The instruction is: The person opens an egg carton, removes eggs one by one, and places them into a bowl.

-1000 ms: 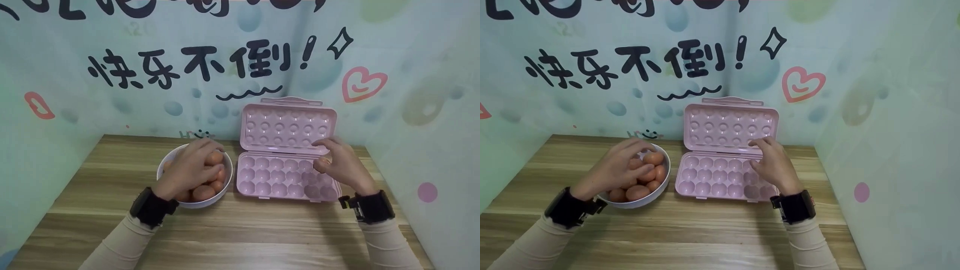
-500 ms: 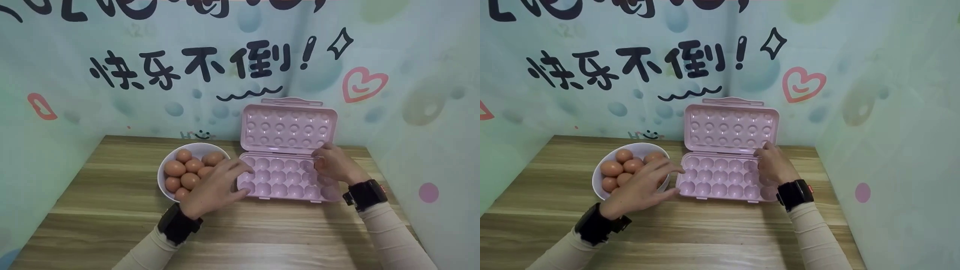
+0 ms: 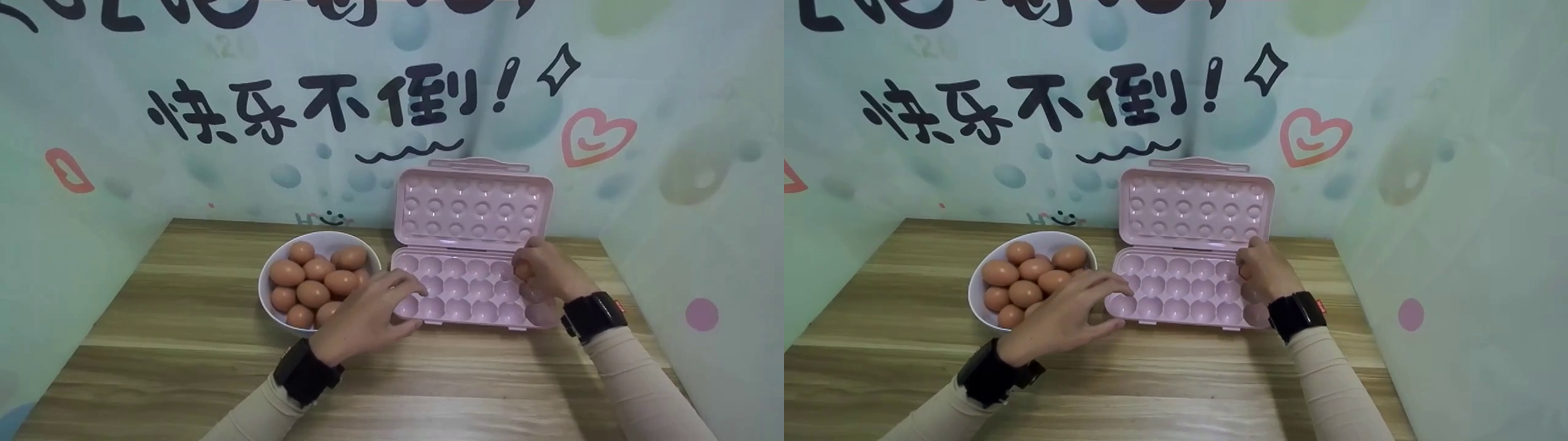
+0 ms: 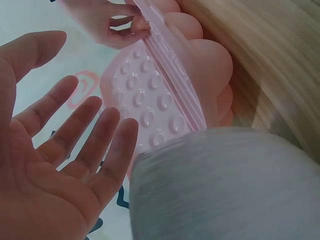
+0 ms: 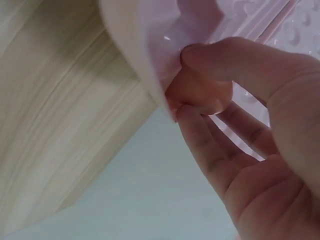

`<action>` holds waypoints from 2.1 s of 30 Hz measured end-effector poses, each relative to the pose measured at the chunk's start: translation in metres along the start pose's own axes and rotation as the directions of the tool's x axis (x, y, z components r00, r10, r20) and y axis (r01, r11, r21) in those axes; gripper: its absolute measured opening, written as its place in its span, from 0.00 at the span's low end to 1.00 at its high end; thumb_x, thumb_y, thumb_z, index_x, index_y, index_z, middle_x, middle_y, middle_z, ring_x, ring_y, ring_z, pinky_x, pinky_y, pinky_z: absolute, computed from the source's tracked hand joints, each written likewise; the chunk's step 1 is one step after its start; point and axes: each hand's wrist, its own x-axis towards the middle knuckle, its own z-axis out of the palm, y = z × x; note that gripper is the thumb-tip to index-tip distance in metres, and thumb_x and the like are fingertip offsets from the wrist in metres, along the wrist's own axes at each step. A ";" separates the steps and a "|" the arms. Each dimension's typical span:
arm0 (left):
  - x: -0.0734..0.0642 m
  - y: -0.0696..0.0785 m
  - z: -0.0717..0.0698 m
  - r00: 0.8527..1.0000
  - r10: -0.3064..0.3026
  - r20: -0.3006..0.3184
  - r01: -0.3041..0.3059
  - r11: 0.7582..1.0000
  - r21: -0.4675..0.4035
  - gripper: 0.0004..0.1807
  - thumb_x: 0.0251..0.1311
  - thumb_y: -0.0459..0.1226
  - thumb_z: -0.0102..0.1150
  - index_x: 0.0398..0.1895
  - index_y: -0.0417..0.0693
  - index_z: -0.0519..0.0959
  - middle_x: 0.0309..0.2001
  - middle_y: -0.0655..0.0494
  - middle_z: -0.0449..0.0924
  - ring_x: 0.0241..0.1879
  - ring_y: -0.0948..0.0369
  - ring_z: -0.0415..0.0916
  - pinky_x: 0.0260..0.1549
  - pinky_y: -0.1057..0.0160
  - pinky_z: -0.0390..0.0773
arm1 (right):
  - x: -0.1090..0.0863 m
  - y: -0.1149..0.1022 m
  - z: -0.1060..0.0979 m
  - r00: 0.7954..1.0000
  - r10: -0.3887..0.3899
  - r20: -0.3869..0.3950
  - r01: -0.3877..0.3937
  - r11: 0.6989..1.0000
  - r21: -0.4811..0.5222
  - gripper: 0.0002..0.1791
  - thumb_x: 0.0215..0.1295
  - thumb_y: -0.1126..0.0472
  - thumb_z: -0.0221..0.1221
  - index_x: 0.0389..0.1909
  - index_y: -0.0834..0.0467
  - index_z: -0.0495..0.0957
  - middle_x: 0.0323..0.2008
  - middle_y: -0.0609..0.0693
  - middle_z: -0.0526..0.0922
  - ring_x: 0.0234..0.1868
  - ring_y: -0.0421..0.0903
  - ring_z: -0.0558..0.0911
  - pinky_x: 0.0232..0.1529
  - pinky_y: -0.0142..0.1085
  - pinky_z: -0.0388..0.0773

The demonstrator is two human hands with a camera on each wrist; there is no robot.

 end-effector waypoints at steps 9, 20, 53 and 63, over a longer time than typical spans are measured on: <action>-0.002 -0.002 0.001 0.999 0.020 -0.031 -0.020 1.000 -0.013 0.19 0.63 0.43 0.72 0.56 0.54 0.81 0.54 0.58 0.80 0.55 0.56 0.77 0.59 0.54 0.77 | 0.005 0.004 -0.002 0.997 -0.082 -0.008 0.081 0.995 -0.064 0.14 0.48 0.82 0.67 0.29 0.60 0.87 0.32 0.54 0.75 0.33 0.46 0.76 0.34 0.37 0.76; 0.000 -0.002 0.001 0.999 -0.005 -0.050 0.003 0.999 -0.032 0.19 0.65 0.42 0.69 0.58 0.54 0.81 0.54 0.59 0.80 0.57 0.58 0.77 0.59 0.57 0.77 | -0.001 -0.013 -0.016 0.967 -0.149 -0.208 0.136 0.988 -0.075 0.15 0.49 0.78 0.75 0.37 0.63 0.86 0.36 0.56 0.77 0.36 0.53 0.80 0.38 0.47 0.81; 0.024 0.019 0.003 0.966 0.165 -0.197 -0.197 0.969 -0.152 0.22 0.59 0.39 0.78 0.54 0.49 0.80 0.54 0.54 0.81 0.56 0.59 0.79 0.58 0.64 0.79 | -0.051 -0.156 0.013 0.988 0.026 -0.155 0.096 0.679 0.727 0.19 0.60 0.60 0.77 0.49 0.59 0.82 0.52 0.57 0.81 0.49 0.54 0.88 0.49 0.42 0.88; 0.031 -0.006 -0.046 0.995 0.056 -0.082 -0.063 0.995 -0.076 0.21 0.63 0.40 0.75 0.57 0.51 0.80 0.55 0.56 0.80 0.51 0.62 0.78 0.52 0.65 0.82 | -0.054 -0.141 -0.001 0.959 0.046 -0.281 0.155 0.744 0.651 0.19 0.65 0.68 0.72 0.56 0.64 0.82 0.54 0.58 0.84 0.53 0.58 0.87 0.51 0.38 0.87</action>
